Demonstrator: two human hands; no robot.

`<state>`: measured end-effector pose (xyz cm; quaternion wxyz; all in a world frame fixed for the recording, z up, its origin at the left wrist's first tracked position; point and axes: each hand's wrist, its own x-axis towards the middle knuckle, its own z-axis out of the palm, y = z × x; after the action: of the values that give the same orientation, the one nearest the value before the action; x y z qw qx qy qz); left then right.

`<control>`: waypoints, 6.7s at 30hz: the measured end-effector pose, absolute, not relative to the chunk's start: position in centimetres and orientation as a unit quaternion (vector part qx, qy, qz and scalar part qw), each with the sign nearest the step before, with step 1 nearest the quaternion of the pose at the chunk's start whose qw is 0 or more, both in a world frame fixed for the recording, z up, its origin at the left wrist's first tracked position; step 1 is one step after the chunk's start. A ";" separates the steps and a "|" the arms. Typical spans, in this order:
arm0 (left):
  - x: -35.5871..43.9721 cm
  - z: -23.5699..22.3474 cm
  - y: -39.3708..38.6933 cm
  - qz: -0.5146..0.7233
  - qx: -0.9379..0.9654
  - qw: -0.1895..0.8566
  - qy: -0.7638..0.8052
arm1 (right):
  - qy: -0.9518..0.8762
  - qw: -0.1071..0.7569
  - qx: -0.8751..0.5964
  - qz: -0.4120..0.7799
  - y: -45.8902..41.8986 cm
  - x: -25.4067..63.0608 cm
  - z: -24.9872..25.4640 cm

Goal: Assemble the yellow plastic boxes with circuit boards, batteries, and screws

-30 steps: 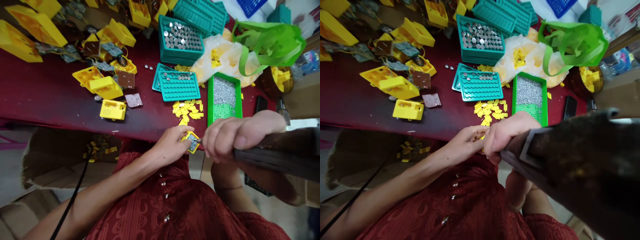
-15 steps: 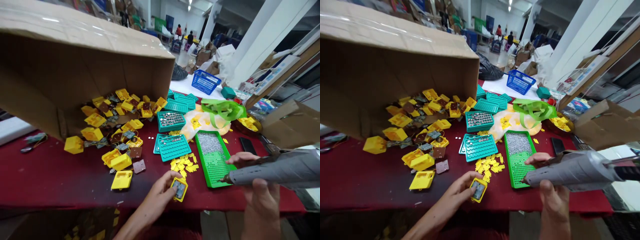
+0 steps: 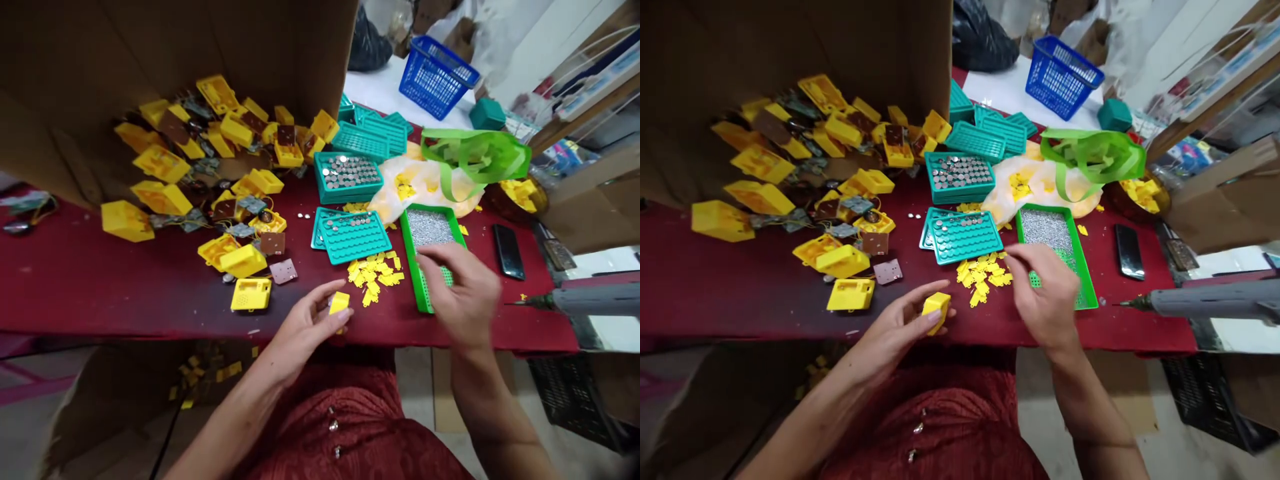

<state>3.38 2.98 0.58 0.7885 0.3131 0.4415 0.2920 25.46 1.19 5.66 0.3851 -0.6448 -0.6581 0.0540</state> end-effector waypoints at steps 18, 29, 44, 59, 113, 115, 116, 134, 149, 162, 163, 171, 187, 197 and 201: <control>2.3 -1.1 4.8 0.363 0.195 0.819 0.399 | -0.726 0.096 -0.681 -0.012 12.6 20.9 -1.0; 2.1 -1.9 5.1 0.355 0.205 0.828 0.383 | -0.711 0.116 -0.692 -0.052 13.6 18.0 -1.7; 2.1 -1.7 4.3 0.397 0.200 0.806 0.390 | -0.676 0.274 -0.684 0.004 12.6 19.7 -3.1; 2.7 -1.9 4.3 0.480 0.215 0.745 0.411 | -0.592 0.302 -0.604 0.440 6.2 16.4 2.1; 1.2 -0.5 4.2 0.419 0.203 0.771 0.435 | -0.670 0.305 -0.665 0.121 10.5 20.6 0.1; 1.1 -0.3 4.2 0.414 0.204 0.768 0.443 | -0.697 0.266 -0.657 0.108 11.9 20.2 -0.3; 1.0 -0.2 4.2 0.415 0.202 0.766 0.447 | -0.705 0.255 -0.653 0.105 12.4 19.8 -0.5; 1.4 -0.8 4.5 0.442 0.212 0.749 0.447 | -0.738 0.156 -0.654 0.066 13.5 18.5 -1.1; 1.9 -1.5 4.1 0.455 0.196 0.760 0.421 | -0.687 0.276 -0.652 0.165 9.8 19.3 0.5; 2.6 -2.7 4.0 0.458 0.286 0.736 0.407 | -0.551 0.393 -0.628 0.385 5.4 15.9 -0.3; 2.6 -2.8 4.0 0.455 0.302 0.730 0.411 | -0.557 0.389 -0.630 0.376 5.4 15.9 -0.3; 1.9 -1.6 3.5 0.390 0.464 0.654 0.453 | -0.612 0.302 -0.611 0.400 6.3 17.2 1.0; 2.5 -0.6 4.1 0.398 0.216 0.800 0.395 | -0.641 0.408 -0.571 0.310 3.2 19.9 0.9; 3.3 -0.8 3.5 0.406 0.229 0.779 0.419 | -0.748 0.375 -0.493 0.239 2.5 20.1 -0.3; 3.4 -0.7 3.5 0.402 0.237 0.778 0.421 | -0.715 0.402 -0.508 0.263 2.3 20.4 -0.2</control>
<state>3.37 3.45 -0.73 0.7781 0.2366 0.4209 0.4018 20.44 2.33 -0.18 0.4024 -0.5081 -0.7147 0.2629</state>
